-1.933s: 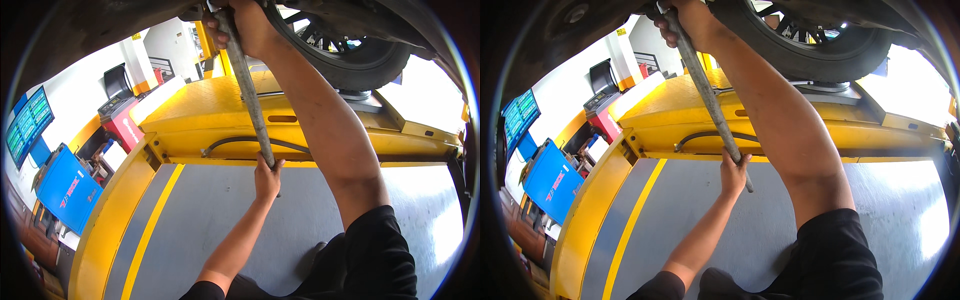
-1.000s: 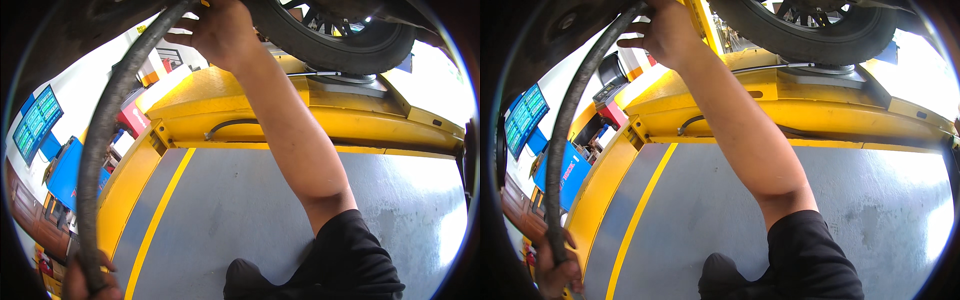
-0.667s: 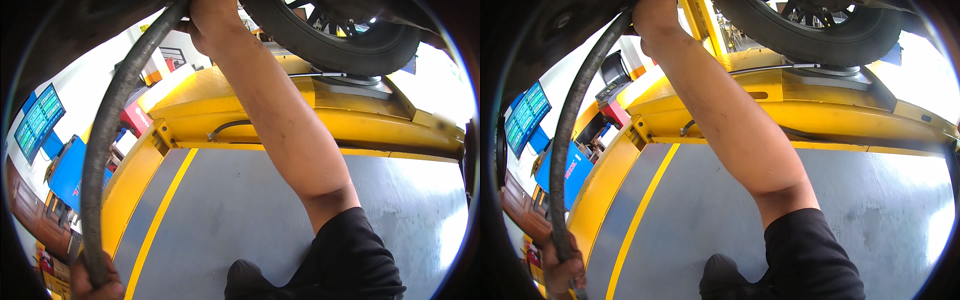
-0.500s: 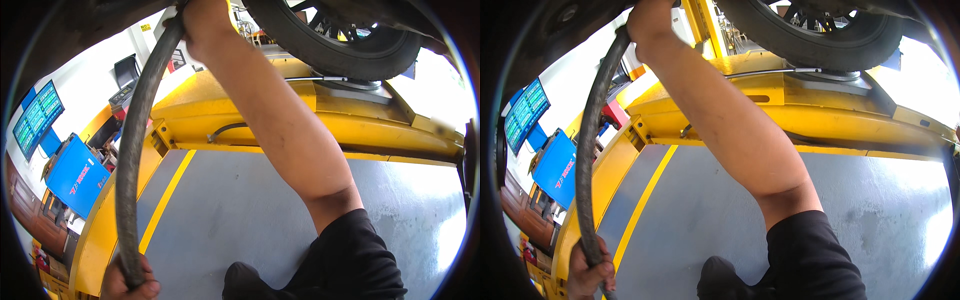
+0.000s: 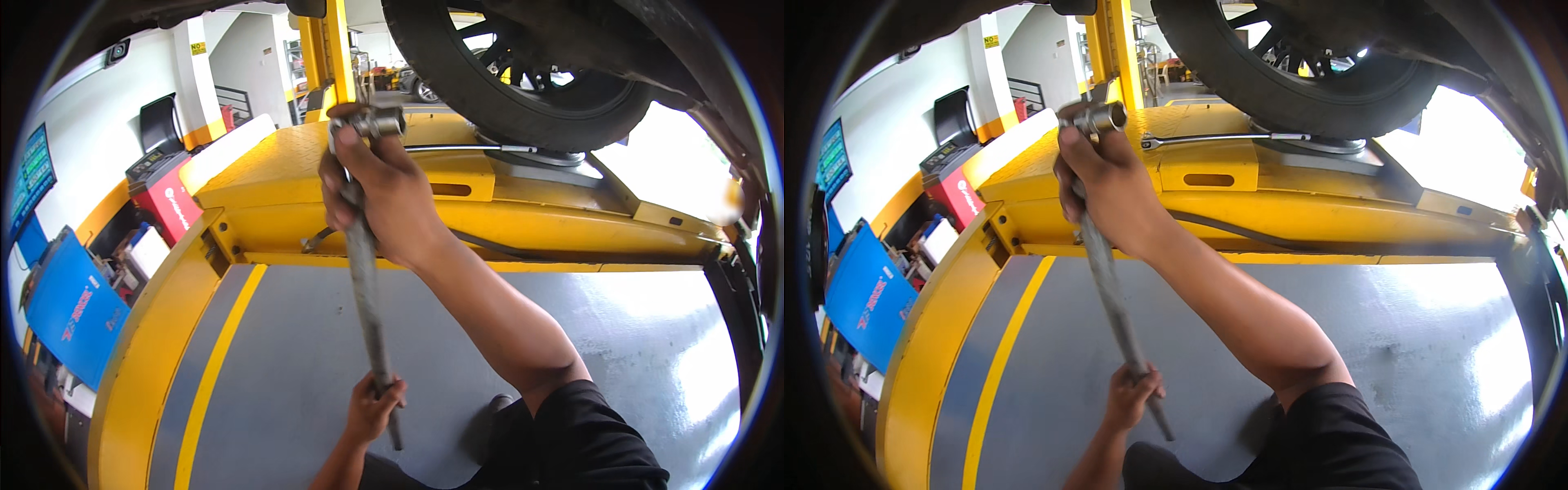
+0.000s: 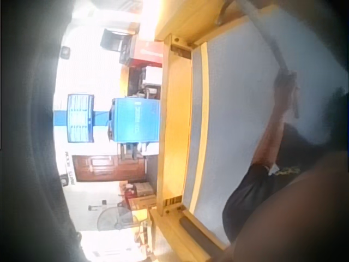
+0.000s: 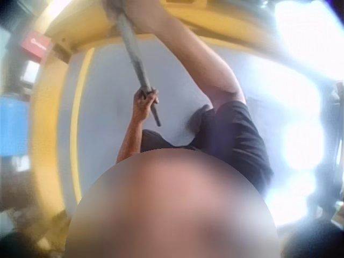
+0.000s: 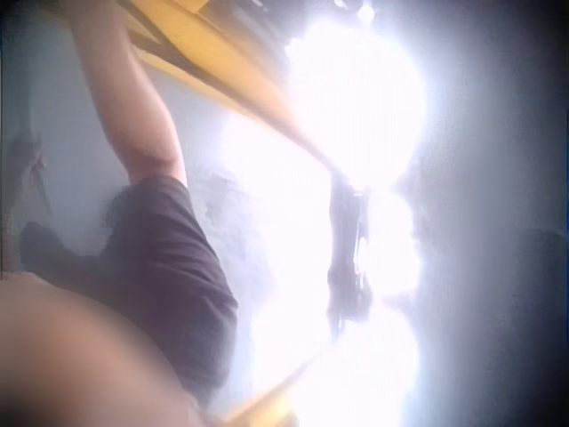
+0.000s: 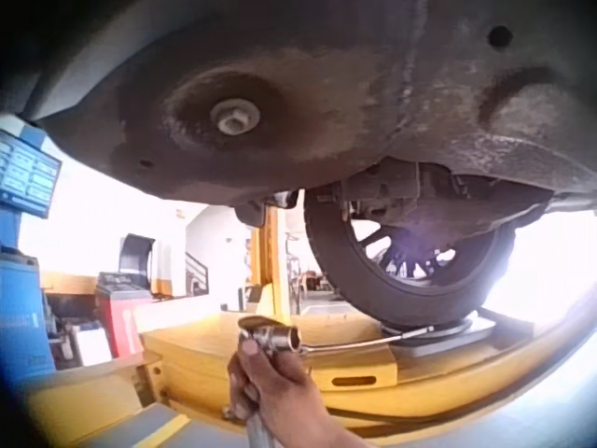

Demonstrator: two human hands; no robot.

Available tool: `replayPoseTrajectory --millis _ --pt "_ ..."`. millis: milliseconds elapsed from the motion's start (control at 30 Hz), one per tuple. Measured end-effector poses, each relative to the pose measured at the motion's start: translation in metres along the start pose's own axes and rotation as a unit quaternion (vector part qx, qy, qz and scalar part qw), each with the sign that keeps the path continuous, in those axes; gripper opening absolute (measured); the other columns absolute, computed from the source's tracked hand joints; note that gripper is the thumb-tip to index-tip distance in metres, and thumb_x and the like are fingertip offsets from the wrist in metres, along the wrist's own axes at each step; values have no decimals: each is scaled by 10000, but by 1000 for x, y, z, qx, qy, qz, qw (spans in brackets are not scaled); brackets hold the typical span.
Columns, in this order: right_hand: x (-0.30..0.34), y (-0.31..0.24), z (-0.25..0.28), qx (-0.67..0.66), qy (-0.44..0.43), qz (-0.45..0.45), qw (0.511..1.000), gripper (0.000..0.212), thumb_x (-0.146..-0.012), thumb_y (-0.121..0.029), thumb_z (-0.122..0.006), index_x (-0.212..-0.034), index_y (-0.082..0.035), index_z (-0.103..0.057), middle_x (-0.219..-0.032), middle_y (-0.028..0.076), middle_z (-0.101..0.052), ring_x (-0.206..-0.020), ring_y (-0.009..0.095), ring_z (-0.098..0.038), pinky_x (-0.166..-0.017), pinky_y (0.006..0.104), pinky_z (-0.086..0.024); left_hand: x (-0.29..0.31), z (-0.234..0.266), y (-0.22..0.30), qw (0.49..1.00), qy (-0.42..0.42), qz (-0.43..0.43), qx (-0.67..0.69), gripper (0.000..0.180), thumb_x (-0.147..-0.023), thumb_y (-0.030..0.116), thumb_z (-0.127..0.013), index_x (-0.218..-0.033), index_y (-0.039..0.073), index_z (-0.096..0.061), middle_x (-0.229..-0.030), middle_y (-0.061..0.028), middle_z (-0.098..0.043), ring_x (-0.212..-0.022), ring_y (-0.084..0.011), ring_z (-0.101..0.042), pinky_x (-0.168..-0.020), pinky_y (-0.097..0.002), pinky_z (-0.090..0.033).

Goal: The person sits on the floor under a car lift and uses a torque wrench and extension bar to tighten bolts on the vehicle's undercarriage. The person repeatedly positions the tools and applies torque to fasteners beneath the car.

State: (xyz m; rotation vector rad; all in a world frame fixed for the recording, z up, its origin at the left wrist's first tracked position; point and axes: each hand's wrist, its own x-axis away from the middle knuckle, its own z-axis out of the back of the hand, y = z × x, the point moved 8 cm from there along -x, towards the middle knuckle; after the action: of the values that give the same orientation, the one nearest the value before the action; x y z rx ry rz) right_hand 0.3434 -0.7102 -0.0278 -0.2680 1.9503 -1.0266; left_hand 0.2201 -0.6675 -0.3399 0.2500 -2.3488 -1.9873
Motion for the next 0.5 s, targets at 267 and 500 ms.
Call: replayPoseTrajectory --millis 267,500 --pt "25 33 20 149 -57 -57 986 547 -1117 -463 -360 -1374 13 -440 -904 84 -575 -770 179 -606 -764 341 -503 -17 -55 -171 991 -34 126 28 264 -961 262 -732 -969 31 -605 -813 -36 -641 -803 -147 -660 -743 -320 -516" --pt "-25 6 47 69 62 -96 991 524 -1069 -607 -391 -1141 -120 -568 -774 6 -447 -575 111 -367 -574 269 -342 28 -42 -348 989 40 111 92 198 -955 172 -719 -976 29 -584 -841 -69 -676 -808 -163 -673 -771 -307 -520"
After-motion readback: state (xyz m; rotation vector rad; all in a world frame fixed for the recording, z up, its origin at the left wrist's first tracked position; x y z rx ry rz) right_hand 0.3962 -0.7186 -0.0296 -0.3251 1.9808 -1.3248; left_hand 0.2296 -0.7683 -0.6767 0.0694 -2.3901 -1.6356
